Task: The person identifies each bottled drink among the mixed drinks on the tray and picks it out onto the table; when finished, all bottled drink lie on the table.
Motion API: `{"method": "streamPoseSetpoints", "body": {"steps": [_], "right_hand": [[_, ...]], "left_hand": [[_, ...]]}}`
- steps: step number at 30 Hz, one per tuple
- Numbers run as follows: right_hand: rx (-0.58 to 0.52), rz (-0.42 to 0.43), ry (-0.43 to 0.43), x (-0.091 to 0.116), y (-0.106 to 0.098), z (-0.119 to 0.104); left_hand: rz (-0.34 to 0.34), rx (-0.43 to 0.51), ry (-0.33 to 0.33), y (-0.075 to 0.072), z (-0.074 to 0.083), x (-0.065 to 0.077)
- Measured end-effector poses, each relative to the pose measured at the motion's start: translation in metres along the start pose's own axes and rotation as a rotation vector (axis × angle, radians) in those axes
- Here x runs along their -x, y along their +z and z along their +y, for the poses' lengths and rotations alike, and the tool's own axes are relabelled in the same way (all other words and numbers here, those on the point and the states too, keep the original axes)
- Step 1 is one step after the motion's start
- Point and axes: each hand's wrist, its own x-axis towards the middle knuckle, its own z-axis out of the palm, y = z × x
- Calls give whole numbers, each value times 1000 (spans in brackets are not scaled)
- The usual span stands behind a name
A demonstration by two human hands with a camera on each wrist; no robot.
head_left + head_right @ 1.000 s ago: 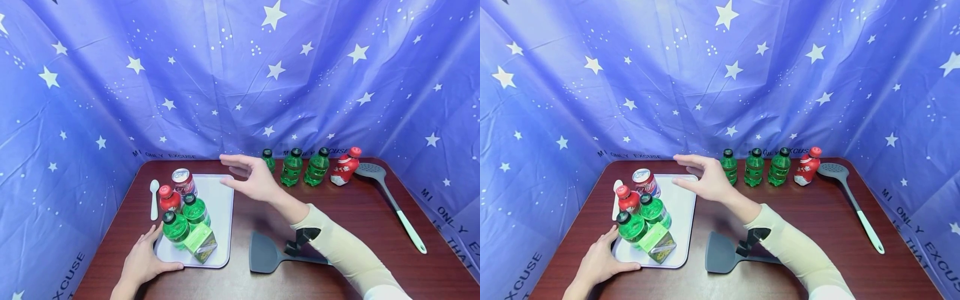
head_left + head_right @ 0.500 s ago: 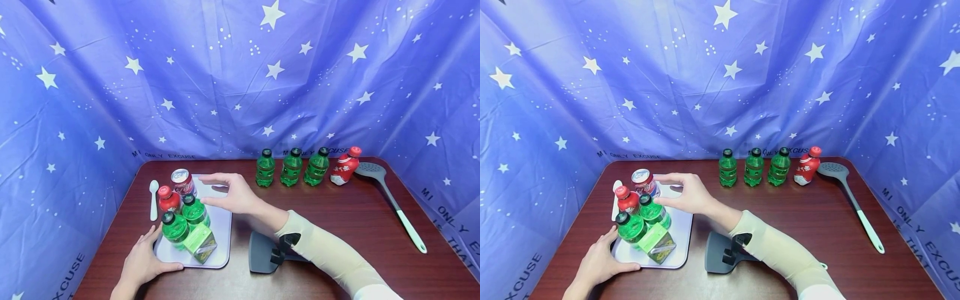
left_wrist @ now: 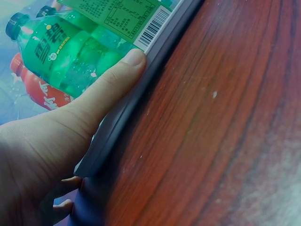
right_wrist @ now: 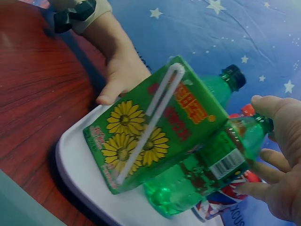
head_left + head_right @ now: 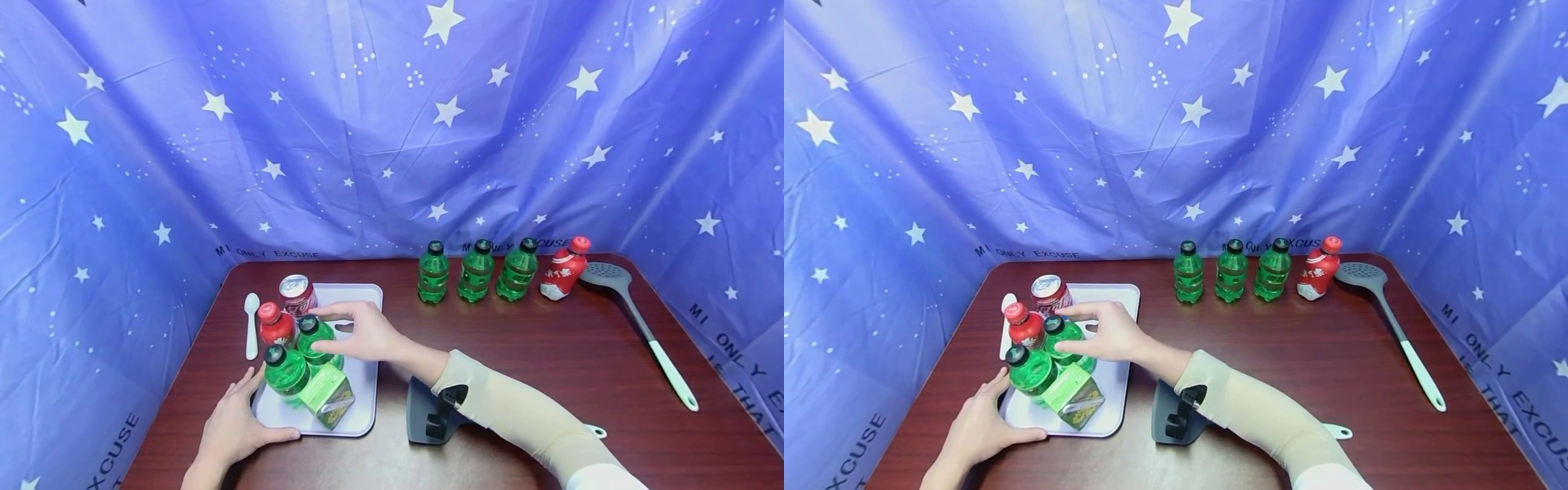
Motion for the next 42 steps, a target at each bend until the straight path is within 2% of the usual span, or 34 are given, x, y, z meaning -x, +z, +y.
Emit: {"method": "streamPoseSetpoints", "body": {"steps": [11, 20, 26, 33, 42], "right_hand": [[102, -55, 43, -4, 17, 7], [176, -18, 42, -5, 14, 6], [184, 13, 48, -2, 2, 5], [198, 104, 58, 1, -24, 0], [219, 178, 101, 13, -50, 8]], "left_hand": [[4, 2, -6, 1, -1, 1], [2, 7, -7, -1, 0, -1], [-7, 9, -13, 1, -1, 0], [3, 14, -13, 1, -1, -1], [-16, 12, -18, 1, 0, 0]]}}
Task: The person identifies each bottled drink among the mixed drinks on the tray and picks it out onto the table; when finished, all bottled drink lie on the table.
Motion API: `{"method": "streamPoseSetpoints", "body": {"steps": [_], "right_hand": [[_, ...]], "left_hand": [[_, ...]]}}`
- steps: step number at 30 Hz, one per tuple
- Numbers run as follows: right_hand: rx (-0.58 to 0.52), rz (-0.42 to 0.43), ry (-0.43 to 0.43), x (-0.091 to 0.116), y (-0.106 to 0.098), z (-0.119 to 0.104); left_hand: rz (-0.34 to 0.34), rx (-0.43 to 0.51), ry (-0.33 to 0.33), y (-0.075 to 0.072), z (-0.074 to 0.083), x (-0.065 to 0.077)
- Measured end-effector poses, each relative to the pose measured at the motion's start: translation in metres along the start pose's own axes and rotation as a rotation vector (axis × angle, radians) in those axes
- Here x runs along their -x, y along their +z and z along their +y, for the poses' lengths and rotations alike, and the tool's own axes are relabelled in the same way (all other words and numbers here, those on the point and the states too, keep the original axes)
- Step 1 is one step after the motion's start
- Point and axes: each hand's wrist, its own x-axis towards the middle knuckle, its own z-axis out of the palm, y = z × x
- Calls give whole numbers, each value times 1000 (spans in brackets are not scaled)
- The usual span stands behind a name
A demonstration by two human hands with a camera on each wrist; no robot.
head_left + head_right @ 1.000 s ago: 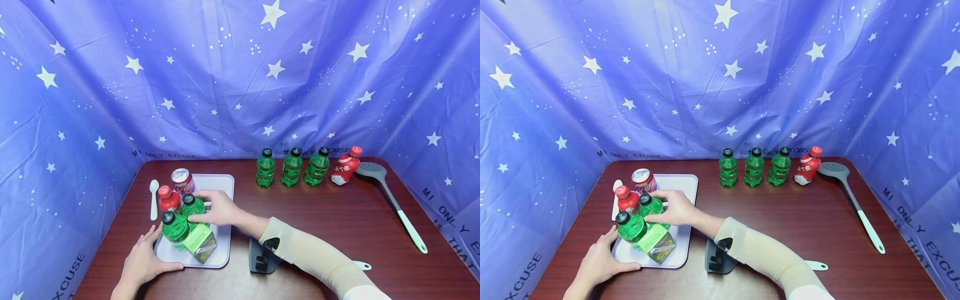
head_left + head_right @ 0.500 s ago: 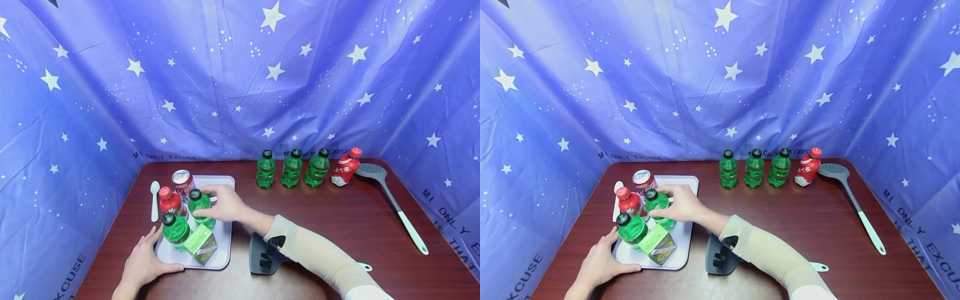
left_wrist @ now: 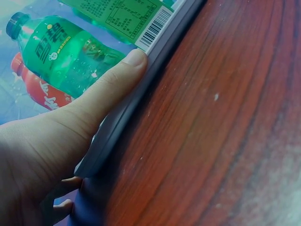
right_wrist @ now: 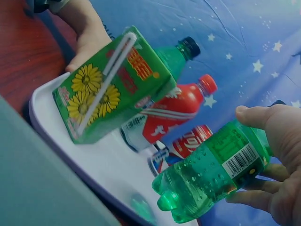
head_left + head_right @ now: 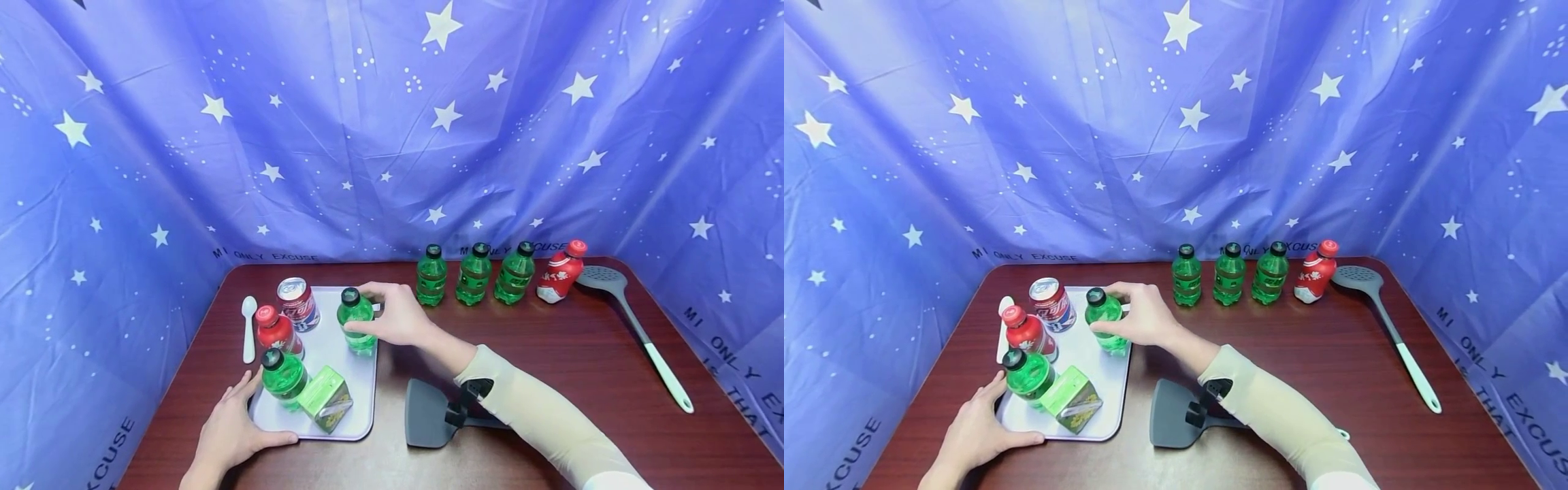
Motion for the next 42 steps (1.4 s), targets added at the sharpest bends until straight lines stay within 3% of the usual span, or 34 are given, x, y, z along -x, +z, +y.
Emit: {"method": "streamPoseSetpoints", "body": {"steps": [10, 27, 42], "right_hand": [[-27, 58, 23, 6, -19, 20], [26, 114, 188, 33, -56, 53], [60, 164, 200, 48, -77, 70]], "left_hand": [[5, 1, -14, -2, -3, 4], [11, -1, 2, 1, -2, 1], [5, -4, 2, 1, -2, -1]]}}
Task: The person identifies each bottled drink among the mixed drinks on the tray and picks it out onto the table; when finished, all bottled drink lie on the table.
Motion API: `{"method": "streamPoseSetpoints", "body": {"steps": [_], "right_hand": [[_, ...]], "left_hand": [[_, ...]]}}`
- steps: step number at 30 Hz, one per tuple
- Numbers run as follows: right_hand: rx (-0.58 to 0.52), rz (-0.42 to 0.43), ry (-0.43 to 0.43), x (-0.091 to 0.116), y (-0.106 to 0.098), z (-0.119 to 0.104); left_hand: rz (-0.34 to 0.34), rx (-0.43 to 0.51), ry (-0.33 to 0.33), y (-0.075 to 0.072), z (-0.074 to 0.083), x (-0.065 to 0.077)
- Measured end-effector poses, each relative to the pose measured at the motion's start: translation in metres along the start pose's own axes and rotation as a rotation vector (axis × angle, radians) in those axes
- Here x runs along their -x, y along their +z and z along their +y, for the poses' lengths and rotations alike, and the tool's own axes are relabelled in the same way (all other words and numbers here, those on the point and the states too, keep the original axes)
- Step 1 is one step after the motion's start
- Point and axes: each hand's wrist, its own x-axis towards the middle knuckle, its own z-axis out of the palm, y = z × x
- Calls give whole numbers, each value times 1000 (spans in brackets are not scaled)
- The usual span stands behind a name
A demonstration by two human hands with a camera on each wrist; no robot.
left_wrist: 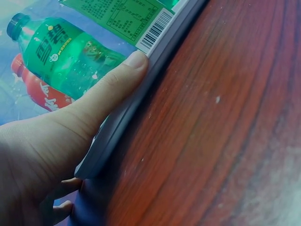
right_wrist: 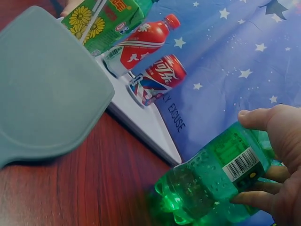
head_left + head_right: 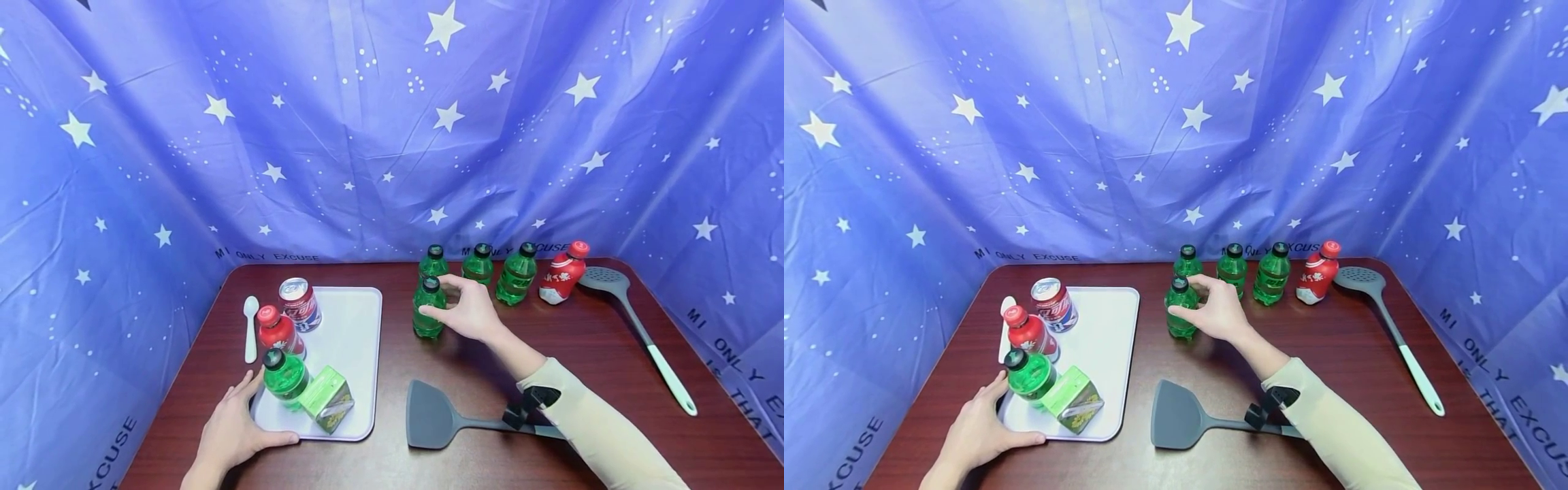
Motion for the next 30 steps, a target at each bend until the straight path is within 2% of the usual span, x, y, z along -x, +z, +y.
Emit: {"method": "streamPoseSetpoints", "body": {"steps": [8, 14, 30], "right_hand": [[53, 35, 19, 5, -6, 6], [50, 43, 19, 5, -8, 10], [58, -7, 49, 3, -10, 10]], "left_hand": [[0, -6, 2, -1, 0, 1], [8, -3, 11, 0, 0, 0], [-7, 2, -4, -2, 1, 1]]}}
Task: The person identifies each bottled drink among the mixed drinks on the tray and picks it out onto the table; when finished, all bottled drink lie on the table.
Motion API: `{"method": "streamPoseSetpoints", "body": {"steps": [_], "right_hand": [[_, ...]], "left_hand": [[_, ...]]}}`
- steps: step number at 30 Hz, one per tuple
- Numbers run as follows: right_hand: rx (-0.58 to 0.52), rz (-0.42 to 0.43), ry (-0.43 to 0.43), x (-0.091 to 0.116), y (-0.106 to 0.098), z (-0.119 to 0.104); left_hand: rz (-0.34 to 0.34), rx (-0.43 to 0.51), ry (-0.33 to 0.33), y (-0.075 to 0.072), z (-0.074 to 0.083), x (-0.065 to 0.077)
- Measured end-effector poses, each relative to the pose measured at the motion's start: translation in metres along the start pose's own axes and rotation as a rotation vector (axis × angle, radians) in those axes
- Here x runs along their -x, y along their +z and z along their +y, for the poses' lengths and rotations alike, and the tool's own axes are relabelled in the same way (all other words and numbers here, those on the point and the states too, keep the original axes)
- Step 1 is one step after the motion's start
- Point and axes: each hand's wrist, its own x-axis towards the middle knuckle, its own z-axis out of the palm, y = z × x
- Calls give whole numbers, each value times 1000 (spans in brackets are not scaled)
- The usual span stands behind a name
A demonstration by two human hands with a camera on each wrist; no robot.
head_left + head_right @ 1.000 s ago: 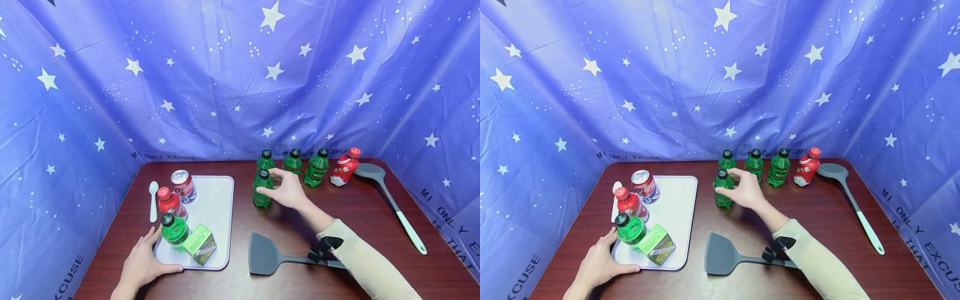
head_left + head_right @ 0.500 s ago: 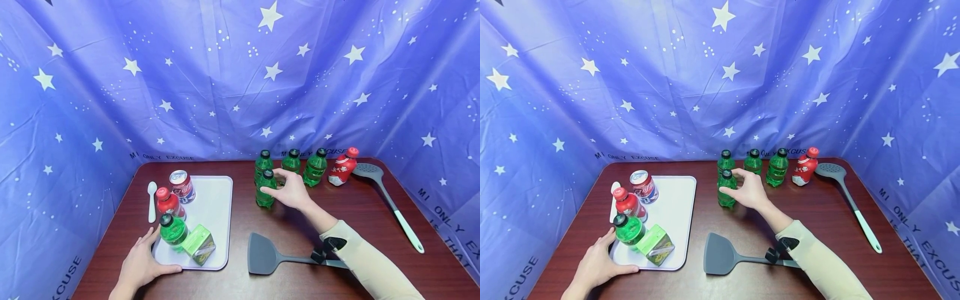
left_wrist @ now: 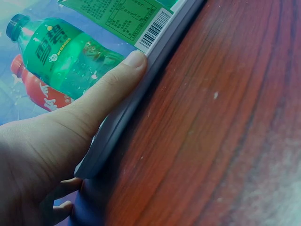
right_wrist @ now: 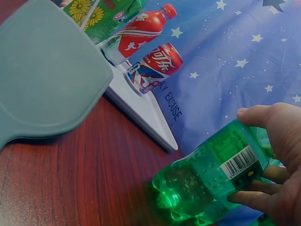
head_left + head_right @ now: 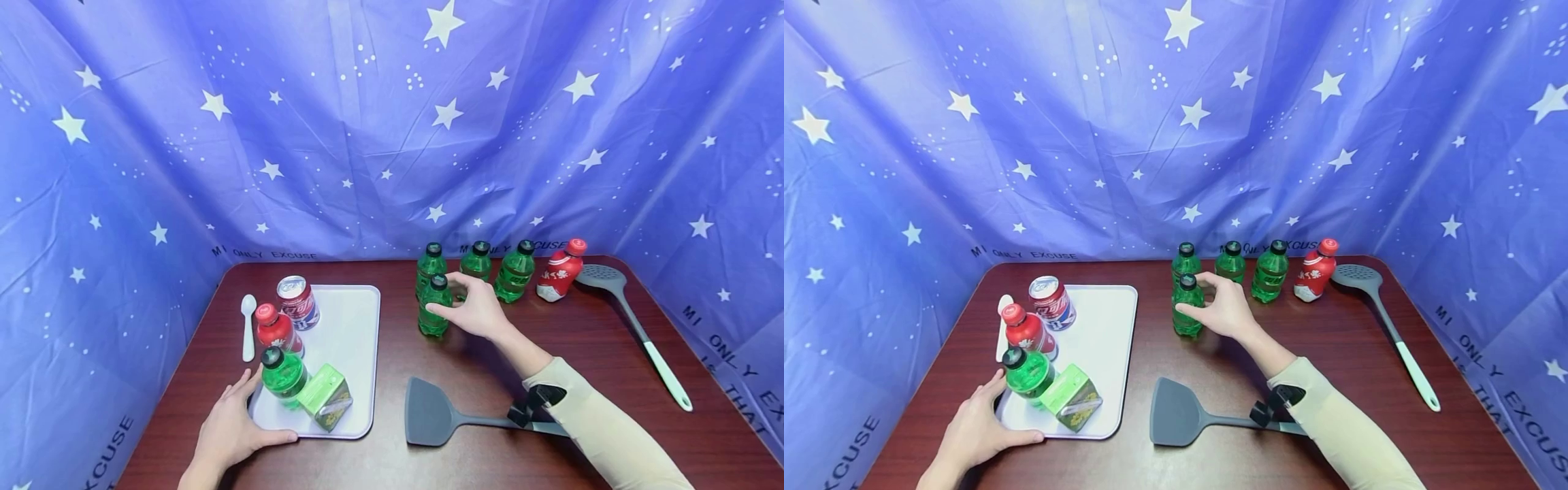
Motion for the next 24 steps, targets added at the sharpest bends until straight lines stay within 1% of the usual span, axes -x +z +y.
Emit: {"method": "streamPoseSetpoints", "body": {"steps": [7, 13, 16, 19, 24], "right_hand": [[6, 1, -24, -2, -5, -4], [-47, 22, -84, -11, -10, -14], [-104, 31, -111, -16, -13, -22], [-137, 45, -130, -21, -16, -32], [-130, 62, -192, -27, -17, -52]], "left_hand": [[-2, -6, -6, -1, 2, 0], [-4, -6, -6, 0, 1, 0], [2, -6, -2, 0, 0, 0], [9, -5, 3, 1, -1, 0], [13, 0, 4, 1, 0, 0]]}}
